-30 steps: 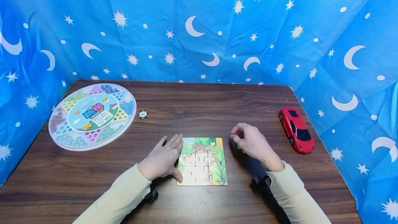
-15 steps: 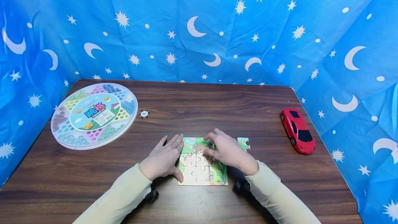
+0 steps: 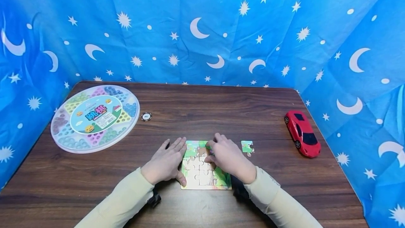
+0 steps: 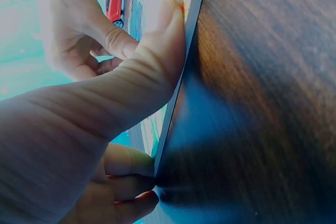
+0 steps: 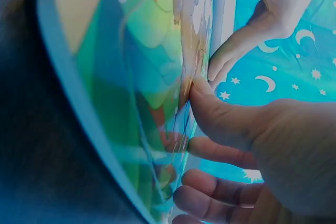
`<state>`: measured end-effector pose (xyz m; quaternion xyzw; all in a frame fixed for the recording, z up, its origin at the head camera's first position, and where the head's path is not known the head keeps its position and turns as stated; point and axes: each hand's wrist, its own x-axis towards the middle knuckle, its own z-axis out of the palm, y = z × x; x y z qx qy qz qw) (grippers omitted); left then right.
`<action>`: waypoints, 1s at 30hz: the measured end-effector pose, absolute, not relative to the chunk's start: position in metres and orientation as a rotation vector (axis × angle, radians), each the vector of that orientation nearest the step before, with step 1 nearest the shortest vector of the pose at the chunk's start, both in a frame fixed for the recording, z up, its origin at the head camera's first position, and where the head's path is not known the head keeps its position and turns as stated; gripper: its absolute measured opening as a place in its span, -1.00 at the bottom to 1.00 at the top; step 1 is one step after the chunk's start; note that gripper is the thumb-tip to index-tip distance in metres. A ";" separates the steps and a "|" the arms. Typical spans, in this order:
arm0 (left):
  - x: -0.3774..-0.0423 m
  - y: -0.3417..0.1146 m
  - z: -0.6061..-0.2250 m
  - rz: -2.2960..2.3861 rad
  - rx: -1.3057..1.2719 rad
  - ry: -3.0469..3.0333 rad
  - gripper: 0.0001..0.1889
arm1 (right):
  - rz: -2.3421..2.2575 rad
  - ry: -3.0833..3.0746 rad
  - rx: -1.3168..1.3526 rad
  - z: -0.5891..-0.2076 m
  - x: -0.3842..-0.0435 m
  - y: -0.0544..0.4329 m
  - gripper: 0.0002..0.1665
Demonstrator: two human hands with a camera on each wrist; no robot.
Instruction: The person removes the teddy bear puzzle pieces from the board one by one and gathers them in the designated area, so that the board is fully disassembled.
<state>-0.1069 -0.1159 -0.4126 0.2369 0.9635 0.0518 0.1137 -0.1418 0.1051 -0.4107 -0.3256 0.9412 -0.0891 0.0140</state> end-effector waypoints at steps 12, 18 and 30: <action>-0.106 -0.117 -0.413 0.169 0.736 2.843 0.30 | -0.239 2.981 -0.965 -0.413 -0.144 0.100 -0.65; -0.107 -0.117 -0.414 0.159 0.728 2.843 0.30 | -0.353 2.951 -0.916 -0.416 -0.146 0.100 -0.68; -0.107 -0.117 -0.416 0.150 0.734 2.849 0.30 | -0.470 2.812 -0.767 -0.414 -0.150 0.102 -0.60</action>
